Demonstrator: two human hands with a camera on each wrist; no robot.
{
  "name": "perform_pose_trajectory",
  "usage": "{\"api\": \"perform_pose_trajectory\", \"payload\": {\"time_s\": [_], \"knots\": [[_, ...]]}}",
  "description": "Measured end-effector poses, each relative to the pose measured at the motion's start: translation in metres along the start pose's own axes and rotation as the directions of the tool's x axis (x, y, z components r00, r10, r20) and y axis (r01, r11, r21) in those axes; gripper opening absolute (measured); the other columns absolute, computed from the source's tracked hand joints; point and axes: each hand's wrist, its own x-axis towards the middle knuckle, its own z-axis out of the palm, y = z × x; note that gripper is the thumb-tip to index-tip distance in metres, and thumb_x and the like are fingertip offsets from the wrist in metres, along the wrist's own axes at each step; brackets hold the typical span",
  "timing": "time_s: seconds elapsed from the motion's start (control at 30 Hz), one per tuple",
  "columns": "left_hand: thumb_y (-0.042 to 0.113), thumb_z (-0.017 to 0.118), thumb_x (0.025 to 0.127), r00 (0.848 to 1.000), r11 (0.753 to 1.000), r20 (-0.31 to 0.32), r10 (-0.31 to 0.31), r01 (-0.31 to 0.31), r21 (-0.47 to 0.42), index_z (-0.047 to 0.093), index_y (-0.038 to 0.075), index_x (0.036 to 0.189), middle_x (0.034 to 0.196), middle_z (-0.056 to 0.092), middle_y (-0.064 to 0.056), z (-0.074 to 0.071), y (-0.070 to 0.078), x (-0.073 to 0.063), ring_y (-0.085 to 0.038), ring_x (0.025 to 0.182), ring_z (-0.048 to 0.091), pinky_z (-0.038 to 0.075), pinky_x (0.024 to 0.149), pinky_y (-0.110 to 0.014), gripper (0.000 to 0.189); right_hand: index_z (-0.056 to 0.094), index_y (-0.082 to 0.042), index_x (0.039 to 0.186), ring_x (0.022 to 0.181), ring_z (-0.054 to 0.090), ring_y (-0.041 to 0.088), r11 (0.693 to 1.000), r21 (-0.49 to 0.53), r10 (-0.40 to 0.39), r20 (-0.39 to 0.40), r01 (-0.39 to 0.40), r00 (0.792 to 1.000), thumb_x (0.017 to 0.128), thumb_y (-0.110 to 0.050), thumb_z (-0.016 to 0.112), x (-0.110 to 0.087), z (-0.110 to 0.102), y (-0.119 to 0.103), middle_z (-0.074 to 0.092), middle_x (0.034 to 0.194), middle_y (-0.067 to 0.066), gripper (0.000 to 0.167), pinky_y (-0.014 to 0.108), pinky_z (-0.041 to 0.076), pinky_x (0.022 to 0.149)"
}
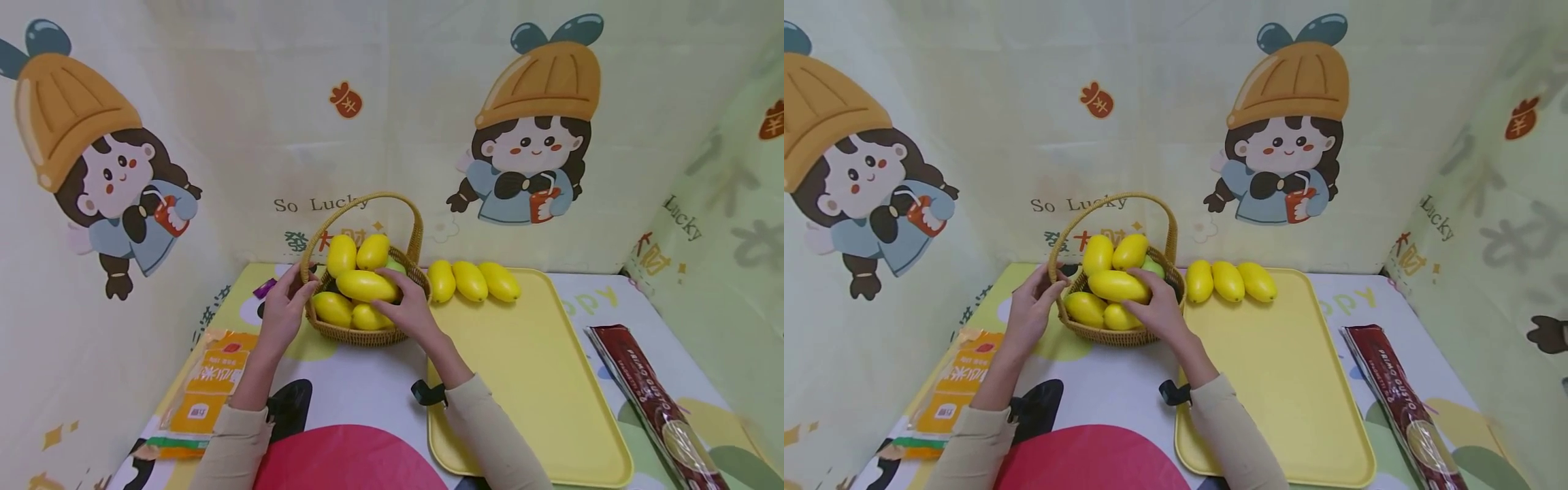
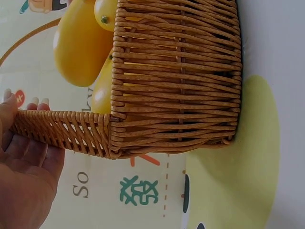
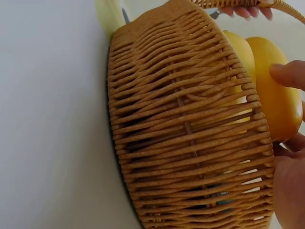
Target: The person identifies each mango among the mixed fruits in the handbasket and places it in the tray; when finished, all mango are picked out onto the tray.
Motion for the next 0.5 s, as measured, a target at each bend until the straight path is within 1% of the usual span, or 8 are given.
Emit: {"api": "perform_pose_trajectory", "payload": {"time_s": [0.03, 0.23, 0.27, 0.4, 0.5], "knots": [[0.035, 0.057, 0.1, 1.0, 1.0, 0.002, -0.005, 0.005, -0.003, 0.053, 0.023, 0.14, 0.116, 0.06, -0.006, 0.0, 0.004, -0.001, -0.021, 0.106, 0.057, 0.051, 0.087, -0.011, 0.042, 0.057, -0.027, 0.136, 0.124, 0.055, 0.019, 1.0, -0.002, -0.002, -0.001, 0.002, 1.0, 0.086, -0.024, 0.077, -0.001, 0.0, 0.0, 0.06, 0.137, -0.004, 0.054, 0.045, 0.045, 0.109], [0.036, 0.057, 0.1, 1.0, 1.0, 0.003, -0.014, 0.014, -0.013, 0.053, 0.024, 0.139, 0.115, 0.06, -0.005, -0.002, 0.003, -0.002, -0.02, 0.105, 0.057, 0.052, 0.088, -0.014, 0.041, 0.056, -0.03, 0.136, 0.126, 0.053, 0.016, 1.0, -0.01, 0.002, 0.032, -0.001, 0.999, 0.087, -0.025, 0.077, -0.004, -0.006, -0.001, 0.057, 0.137, -0.008, 0.053, 0.043, 0.044, 0.111], [0.038, 0.057, 0.099, 1.0, 1.0, 0.001, -0.009, 0.009, -0.011, 0.054, 0.026, 0.138, 0.114, 0.06, -0.003, -0.002, -0.001, -0.001, -0.018, 0.105, 0.058, 0.052, 0.089, -0.014, 0.041, 0.056, -0.03, 0.136, 0.126, 0.052, 0.016, 1.0, -0.009, 0.0, 0.037, 0.0, 0.999, 0.087, -0.025, 0.077, -0.005, -0.007, -0.001, 0.057, 0.137, -0.008, 0.053, 0.043, 0.044, 0.111], [0.038, 0.057, 0.099, 1.0, 1.0, 0.003, 0.007, -0.007, -0.006, 0.054, 0.025, 0.137, 0.113, 0.06, -0.003, -0.002, -0.002, 0.0, -0.019, 0.105, 0.059, 0.053, 0.088, -0.015, 0.04, 0.056, -0.027, 0.135, 0.125, 0.052, 0.016, 1.0, -0.002, -0.023, 0.038, 0.023, 0.999, 0.087, -0.022, 0.077, -0.009, -0.013, -0.001, 0.057, 0.137, -0.008, 0.053, 0.043, 0.045, 0.11], [0.038, 0.057, 0.099, 1.0, 1.0, 0.003, 0.016, -0.016, -0.003, 0.054, 0.025, 0.138, 0.113, 0.06, -0.004, -0.001, -0.001, 0.0, -0.021, 0.107, 0.059, 0.052, 0.088, -0.013, 0.041, 0.057, -0.025, 0.135, 0.125, 0.053, 0.017, 0.999, -0.007, -0.045, 0.028, 0.045, 0.999, 0.086, -0.02, 0.078, -0.011, -0.018, -0.001, 0.057, 0.137, -0.006, 0.053, 0.043, 0.046, 0.109]]}}
